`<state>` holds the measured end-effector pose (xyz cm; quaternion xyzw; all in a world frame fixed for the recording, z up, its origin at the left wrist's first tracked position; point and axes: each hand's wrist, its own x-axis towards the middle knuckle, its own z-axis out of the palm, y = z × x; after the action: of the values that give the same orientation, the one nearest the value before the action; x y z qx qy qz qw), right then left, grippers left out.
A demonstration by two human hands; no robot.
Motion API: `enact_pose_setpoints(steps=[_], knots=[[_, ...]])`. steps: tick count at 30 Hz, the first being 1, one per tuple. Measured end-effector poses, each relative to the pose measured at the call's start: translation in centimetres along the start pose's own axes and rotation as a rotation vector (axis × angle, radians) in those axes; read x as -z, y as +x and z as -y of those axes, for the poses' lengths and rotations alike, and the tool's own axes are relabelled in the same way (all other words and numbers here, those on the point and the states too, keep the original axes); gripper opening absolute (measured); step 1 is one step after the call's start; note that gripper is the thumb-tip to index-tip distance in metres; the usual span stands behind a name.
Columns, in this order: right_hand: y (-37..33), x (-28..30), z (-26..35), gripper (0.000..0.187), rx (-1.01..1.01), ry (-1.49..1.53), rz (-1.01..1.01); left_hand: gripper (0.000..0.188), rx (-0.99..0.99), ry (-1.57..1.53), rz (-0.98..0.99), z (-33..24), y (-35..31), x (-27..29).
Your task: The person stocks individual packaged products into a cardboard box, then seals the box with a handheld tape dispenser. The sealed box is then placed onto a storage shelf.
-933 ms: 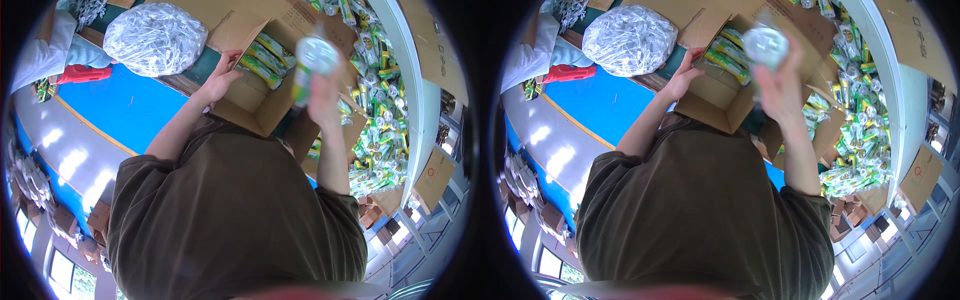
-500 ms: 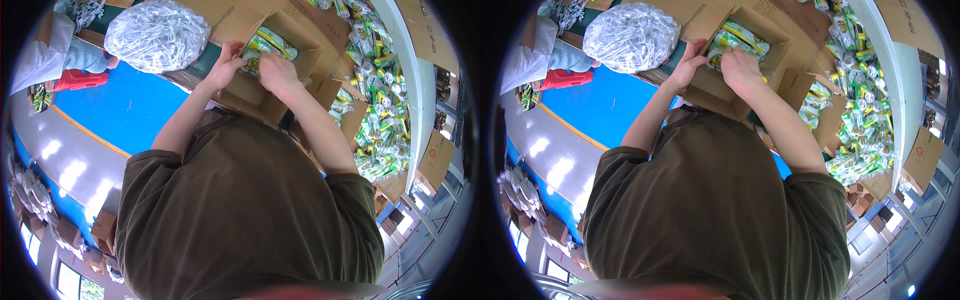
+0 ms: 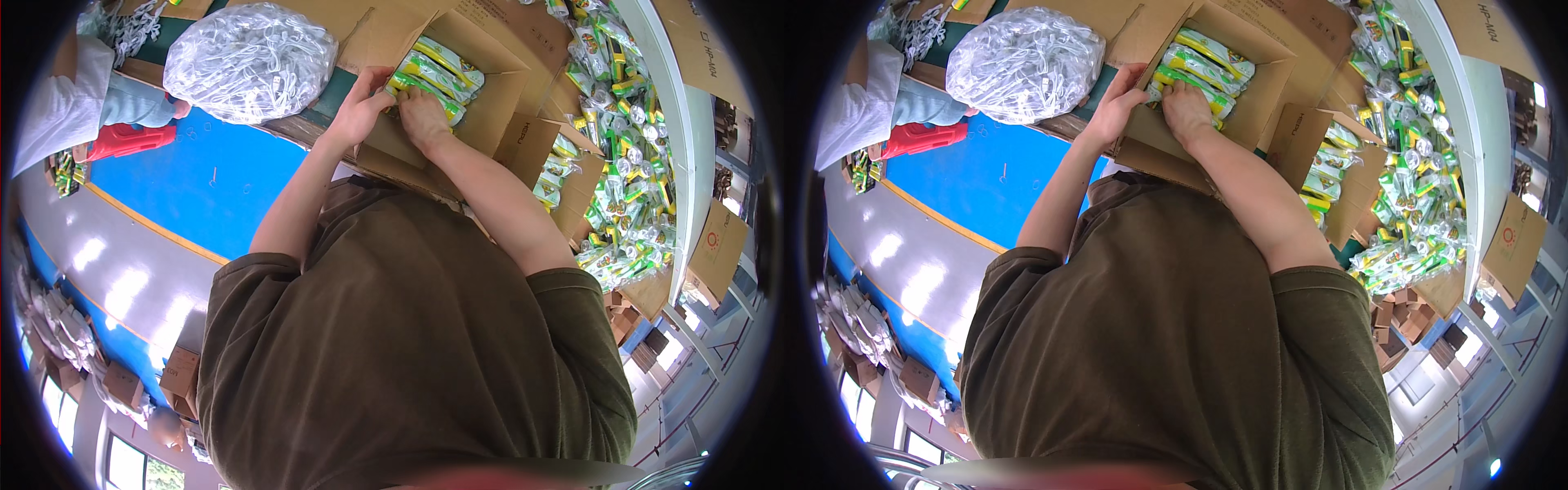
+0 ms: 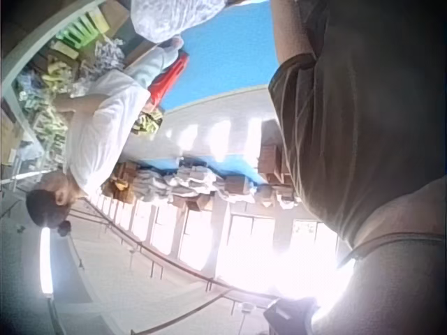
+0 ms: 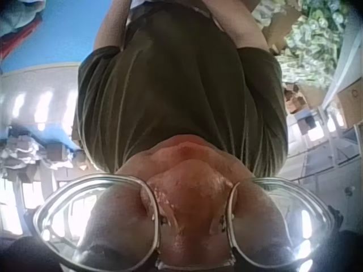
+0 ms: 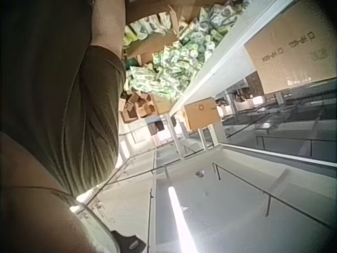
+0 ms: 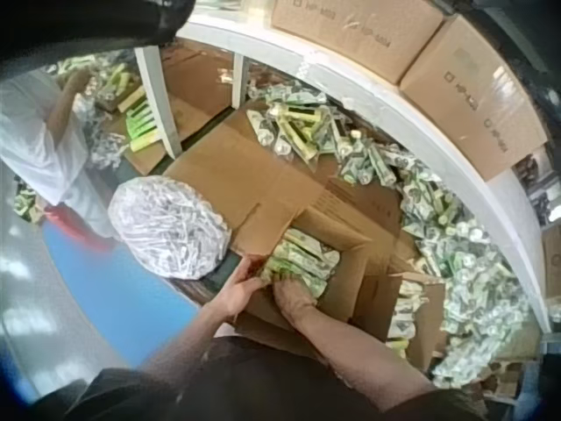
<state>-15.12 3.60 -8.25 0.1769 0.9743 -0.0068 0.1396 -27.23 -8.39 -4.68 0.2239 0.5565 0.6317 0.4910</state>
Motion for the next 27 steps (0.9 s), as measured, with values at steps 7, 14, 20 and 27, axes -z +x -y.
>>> enact_pose_setpoints(steps=[7,14,20,27], knots=[[-1.7,0.9,0.2,0.026,-0.012,-0.168,0.031,0.053,-0.049,0.037,-0.003,1.1,0.0,0.4],[0.3,-0.4,-1.4,0.016,0.073,-0.287,-0.009,0.053,-0.106,0.025,-0.006,0.0,0.8,1.3],[2.2,2.0,-3.4,0.027,0.02,0.002,0.192,0.053,-0.136,0.177,-0.006,0.1,1.2,0.6],[8.0,16.3,-17.6,0.016,-0.261,1.163,-0.813,0.063,0.04,0.143,-0.179,0.0,-0.8,0.0]])
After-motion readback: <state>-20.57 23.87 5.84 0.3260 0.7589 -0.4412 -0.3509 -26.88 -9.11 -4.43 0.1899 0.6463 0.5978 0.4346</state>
